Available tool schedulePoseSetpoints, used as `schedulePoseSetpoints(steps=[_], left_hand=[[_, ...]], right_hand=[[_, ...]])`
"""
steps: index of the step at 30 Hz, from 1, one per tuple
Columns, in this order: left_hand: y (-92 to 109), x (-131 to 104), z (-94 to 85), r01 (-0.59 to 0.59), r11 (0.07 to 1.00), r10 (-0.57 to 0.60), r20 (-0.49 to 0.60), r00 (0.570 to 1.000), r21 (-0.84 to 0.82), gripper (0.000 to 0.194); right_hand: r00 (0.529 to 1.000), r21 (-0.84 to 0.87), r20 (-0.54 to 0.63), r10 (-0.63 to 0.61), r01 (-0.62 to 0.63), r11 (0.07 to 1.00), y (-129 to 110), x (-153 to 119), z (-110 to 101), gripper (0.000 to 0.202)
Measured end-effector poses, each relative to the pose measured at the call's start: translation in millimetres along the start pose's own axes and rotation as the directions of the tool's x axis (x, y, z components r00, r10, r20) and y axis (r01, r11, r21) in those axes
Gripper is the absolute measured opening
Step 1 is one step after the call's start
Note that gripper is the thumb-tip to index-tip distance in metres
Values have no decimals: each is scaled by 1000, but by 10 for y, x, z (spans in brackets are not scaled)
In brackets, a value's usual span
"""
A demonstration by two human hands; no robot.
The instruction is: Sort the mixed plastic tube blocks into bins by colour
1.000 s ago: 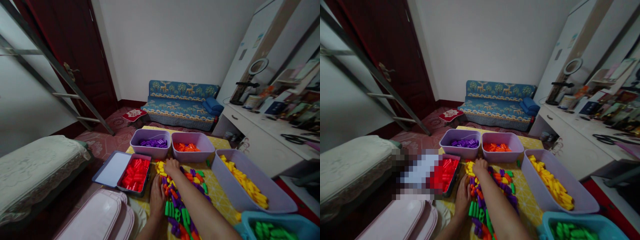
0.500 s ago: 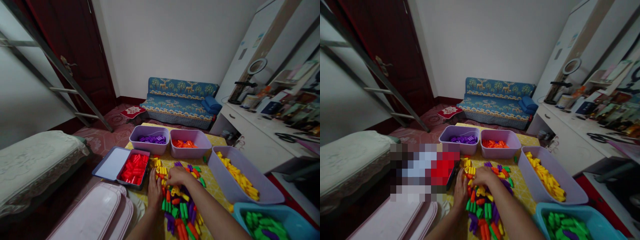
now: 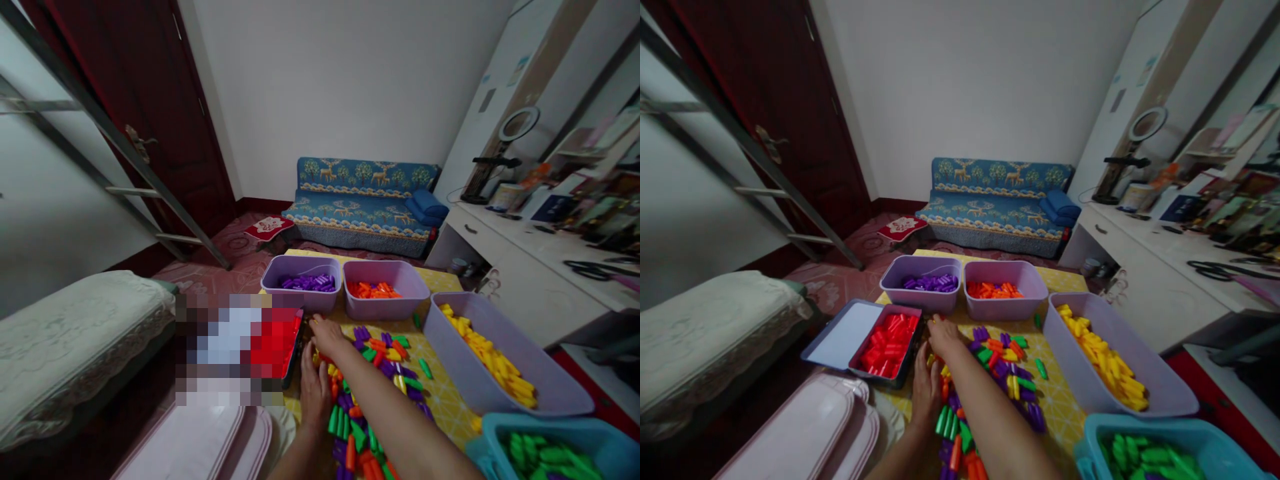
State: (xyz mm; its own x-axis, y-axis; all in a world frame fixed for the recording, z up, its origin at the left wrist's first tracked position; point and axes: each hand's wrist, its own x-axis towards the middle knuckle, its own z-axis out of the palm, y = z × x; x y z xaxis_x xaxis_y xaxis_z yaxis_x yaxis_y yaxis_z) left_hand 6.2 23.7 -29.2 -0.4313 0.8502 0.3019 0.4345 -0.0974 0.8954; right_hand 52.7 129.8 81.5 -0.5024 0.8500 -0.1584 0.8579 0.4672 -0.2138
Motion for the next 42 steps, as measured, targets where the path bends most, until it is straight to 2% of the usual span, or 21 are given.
schedulePoseSetpoints(steps=[5,10,12,15,18,20,22,24,28,32,35,38,42], left_hand=[[17,-6,-7,8,1000,-8,2,1000,-8,52],[-5,-16,-9,42,999,-42,22,999,16,54],[-19,-14,-5,44,999,-45,43,998,22,54],[-20,-9,-3,51,998,-52,57,997,23,54],[-3,-9,-9,50,998,-51,45,998,23,54],[7,-13,-13,48,998,-49,41,998,28,54],[6,-18,-13,48,998,-49,41,998,31,54],[-9,-23,-9,48,998,-49,36,998,28,53],[-38,-19,1,42,999,-42,25,999,31,53],[22,-2,-23,22,999,-23,31,999,35,53],[90,7,-53,-1,1000,0,39,999,28,55],[97,5,-62,-6,1000,5,40,999,30,54],[31,-2,-39,11,999,-12,36,999,37,54]], right_hand=[[994,-11,-35,106,-106,994,41,15,125,36],[984,-7,-16,176,-176,984,144,-117,65,39],[986,-10,30,163,-163,987,208,-219,5,37],[981,-15,162,107,-106,994,316,-368,-126,33],[965,-37,252,71,-63,997,369,-416,-277,40],[967,-65,244,73,-59,996,344,-365,-348,40],[979,-82,188,83,-69,994,276,-264,-368,35],[991,-70,114,70,-63,996,190,-145,-330,30],[1000,-18,26,13,-12,1000,53,37,-130,42],[999,17,-17,29,-28,999,11,119,83,32],[998,52,-33,44,-42,998,22,155,174,27],[998,92,-28,57,-54,994,47,174,208,31],[1000,146,2,-4,4,989,72,144,228,25]])
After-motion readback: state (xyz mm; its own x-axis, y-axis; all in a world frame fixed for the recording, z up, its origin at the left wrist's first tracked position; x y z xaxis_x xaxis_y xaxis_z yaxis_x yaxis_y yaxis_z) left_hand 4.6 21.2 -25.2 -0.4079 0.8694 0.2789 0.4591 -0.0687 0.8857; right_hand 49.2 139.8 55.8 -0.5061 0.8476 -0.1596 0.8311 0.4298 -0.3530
